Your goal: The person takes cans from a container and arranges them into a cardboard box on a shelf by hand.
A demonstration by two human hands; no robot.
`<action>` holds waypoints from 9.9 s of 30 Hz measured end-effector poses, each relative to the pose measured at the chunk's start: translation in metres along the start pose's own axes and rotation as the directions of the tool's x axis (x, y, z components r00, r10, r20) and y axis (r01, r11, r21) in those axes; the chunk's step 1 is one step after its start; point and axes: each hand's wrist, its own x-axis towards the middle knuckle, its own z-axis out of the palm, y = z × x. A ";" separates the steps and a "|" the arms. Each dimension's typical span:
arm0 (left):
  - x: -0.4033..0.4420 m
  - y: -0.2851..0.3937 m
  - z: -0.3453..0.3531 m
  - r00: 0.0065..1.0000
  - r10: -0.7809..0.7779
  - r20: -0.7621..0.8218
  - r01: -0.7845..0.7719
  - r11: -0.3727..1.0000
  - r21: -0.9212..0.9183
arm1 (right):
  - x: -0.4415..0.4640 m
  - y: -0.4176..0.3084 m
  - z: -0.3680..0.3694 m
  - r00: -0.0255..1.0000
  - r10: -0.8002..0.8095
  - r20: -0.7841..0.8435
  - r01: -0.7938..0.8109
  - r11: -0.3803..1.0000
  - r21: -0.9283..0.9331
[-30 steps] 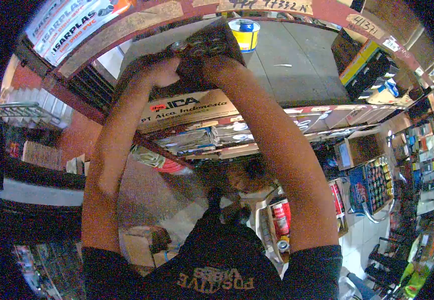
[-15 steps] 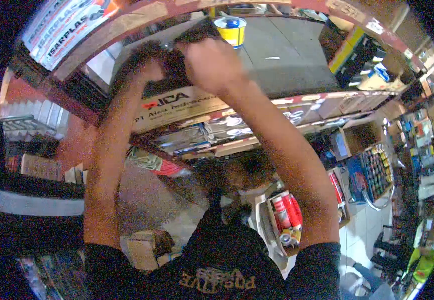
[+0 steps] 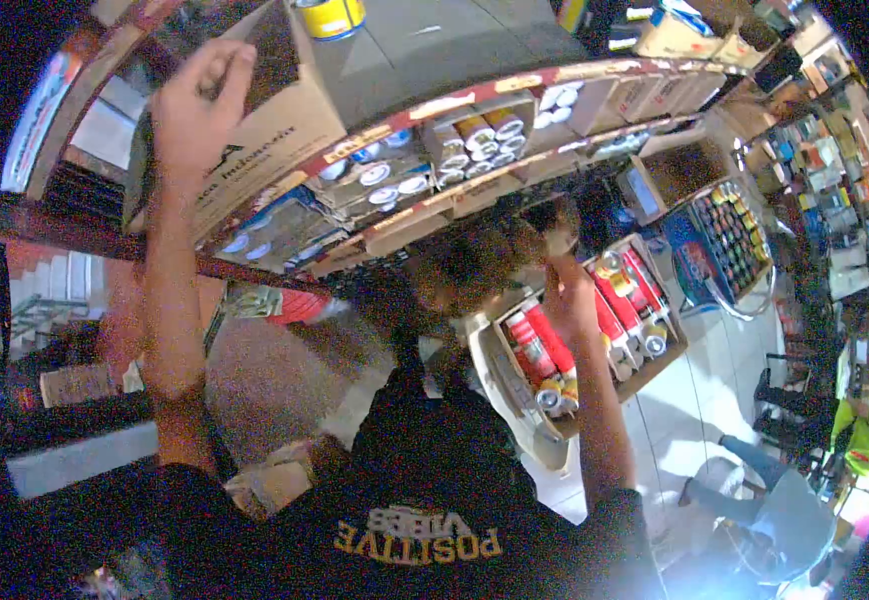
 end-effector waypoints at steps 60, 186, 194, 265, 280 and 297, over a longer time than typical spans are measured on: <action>-0.305 0.106 0.058 0.703 -0.502 0.503 0.702 0.376 -0.605 | -0.041 -0.101 0.081 0.869 -0.069 0.490 -0.305 0.705 0.641; 0.021 -0.195 0.013 0.808 -0.401 0.431 0.193 0.872 0.450 | 0.313 -0.355 0.142 0.592 -0.640 0.489 0.778 0.613 -0.138; 0.027 -0.207 0.017 0.725 -0.434 0.535 0.167 0.864 0.475 | 0.255 -0.270 0.042 0.641 -0.761 -0.102 0.767 0.633 0.105; 0.018 -0.197 0.005 0.891 -0.200 0.408 0.097 0.961 0.257 | 0.210 -0.311 0.041 0.940 -0.178 0.292 -0.105 0.663 0.742; 0.034 -0.149 0.000 0.853 -0.254 0.455 0.186 0.964 0.190 | 0.334 -0.343 0.124 0.748 -0.601 0.281 0.507 0.792 0.341; 0.023 -0.167 0.015 0.677 -0.360 0.642 0.090 0.906 0.413 | 0.313 -0.338 0.166 0.611 -0.627 0.483 0.747 0.658 -0.092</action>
